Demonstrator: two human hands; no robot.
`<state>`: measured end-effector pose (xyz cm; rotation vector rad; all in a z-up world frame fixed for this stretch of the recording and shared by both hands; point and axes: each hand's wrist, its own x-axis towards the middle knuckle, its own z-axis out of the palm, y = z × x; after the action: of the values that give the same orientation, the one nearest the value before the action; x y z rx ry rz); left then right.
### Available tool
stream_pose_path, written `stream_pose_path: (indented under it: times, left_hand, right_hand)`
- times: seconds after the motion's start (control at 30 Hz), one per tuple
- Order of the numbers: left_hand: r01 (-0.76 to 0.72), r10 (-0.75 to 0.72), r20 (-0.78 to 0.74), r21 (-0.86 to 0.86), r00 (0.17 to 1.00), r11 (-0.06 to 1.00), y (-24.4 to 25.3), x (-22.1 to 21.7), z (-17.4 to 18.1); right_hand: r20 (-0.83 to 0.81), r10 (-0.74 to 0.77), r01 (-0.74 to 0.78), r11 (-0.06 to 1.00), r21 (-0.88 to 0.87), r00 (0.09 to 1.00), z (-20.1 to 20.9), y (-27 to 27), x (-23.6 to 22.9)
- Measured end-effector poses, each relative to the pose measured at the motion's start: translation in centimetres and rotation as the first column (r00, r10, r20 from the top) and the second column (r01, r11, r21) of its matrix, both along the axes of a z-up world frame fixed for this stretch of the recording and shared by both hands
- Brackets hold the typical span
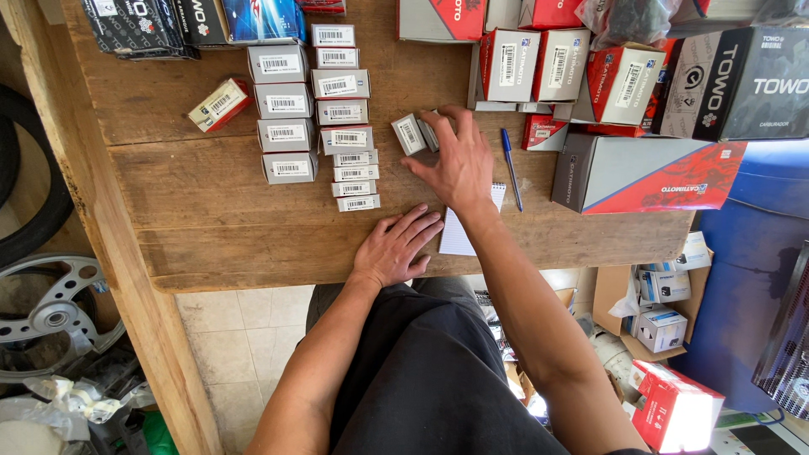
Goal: The person writes on a notepad with a blue pen while standing at a wooden table. They repeatedly pick up small boxes, look at them, and place them back down, appearing to count or record inventory items.
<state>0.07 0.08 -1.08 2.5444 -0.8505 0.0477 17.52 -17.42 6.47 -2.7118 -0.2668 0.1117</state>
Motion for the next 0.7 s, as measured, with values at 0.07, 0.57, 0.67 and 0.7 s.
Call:
stream_pose_path:
  times: [0.07, 0.57, 0.67, 0.7]
  left_hand:
    - [-0.001, 0.001, 0.002, -0.001, 1.000, 1.000, 0.0, -0.1, -0.2]
    - [0.044, -0.041, -0.028, 0.104, 0.999, 0.994, 0.8, 1.1, 2.8]
    - [0.044, -0.042, -0.030, 0.092, 0.999, 0.995, 0.9, 1.1, 2.9]
    - [0.043, -0.041, -0.030, 0.083, 0.999, 0.996, 0.9, 1.2, 2.9]
  right_hand:
    - [0.000, 0.014, -0.014, 1.000, -0.017, 1.000, -0.3, 0.0, 0.4]
    - [-0.126, -0.084, 0.070, 0.991, -0.114, 0.988, 2.9, 4.1, 7.2]
    - [-0.152, -0.094, 0.079, 0.991, -0.104, 0.984, 2.8, 3.9, 7.6]
    - [-0.171, -0.091, 0.072, 0.991, -0.111, 0.981, 2.8, 3.9, 7.7]
